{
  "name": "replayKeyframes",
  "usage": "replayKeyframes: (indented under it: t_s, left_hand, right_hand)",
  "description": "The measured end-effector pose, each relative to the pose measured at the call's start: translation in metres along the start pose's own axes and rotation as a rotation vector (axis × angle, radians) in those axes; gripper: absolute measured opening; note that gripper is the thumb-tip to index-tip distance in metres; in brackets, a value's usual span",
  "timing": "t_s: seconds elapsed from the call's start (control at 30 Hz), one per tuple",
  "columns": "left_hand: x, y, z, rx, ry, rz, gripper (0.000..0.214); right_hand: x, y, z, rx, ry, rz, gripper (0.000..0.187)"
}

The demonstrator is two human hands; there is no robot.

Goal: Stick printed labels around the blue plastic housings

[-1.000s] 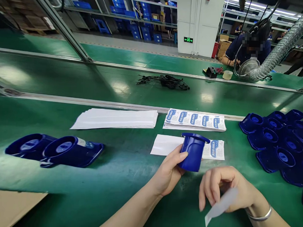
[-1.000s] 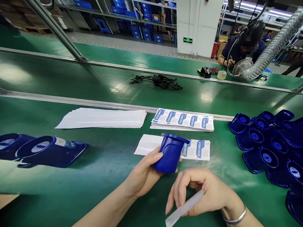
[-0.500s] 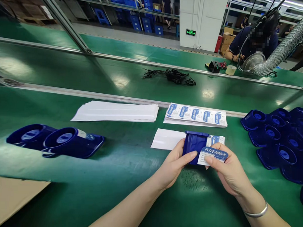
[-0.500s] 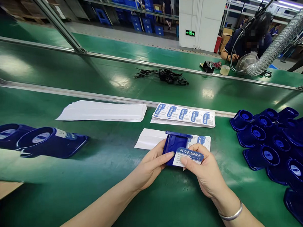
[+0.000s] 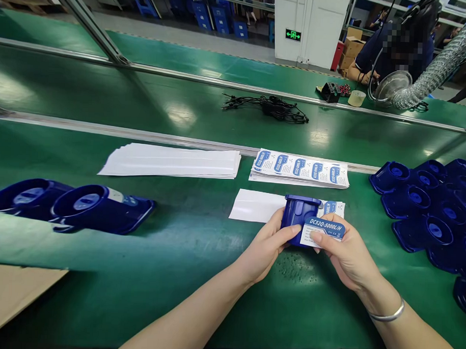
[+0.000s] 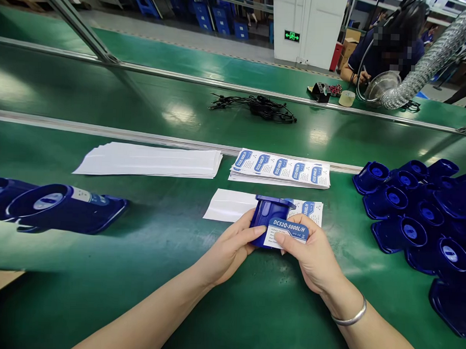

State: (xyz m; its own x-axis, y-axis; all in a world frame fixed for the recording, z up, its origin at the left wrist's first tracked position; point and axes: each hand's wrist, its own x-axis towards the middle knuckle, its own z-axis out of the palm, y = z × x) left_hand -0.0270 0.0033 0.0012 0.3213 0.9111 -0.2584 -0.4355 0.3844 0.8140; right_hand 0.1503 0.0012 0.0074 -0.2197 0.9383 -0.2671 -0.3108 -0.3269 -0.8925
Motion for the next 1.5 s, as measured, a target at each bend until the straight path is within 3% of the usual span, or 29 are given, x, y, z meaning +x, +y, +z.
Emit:
replayKeyframes:
  t_s: [1.5]
  left_hand:
    - [-0.0011,0.0005,0.0014,0.085,-0.003,0.019,0.062]
  right_hand:
    - [-0.0005,0.0007,0.0022,0.02,0.017,0.006,0.033]
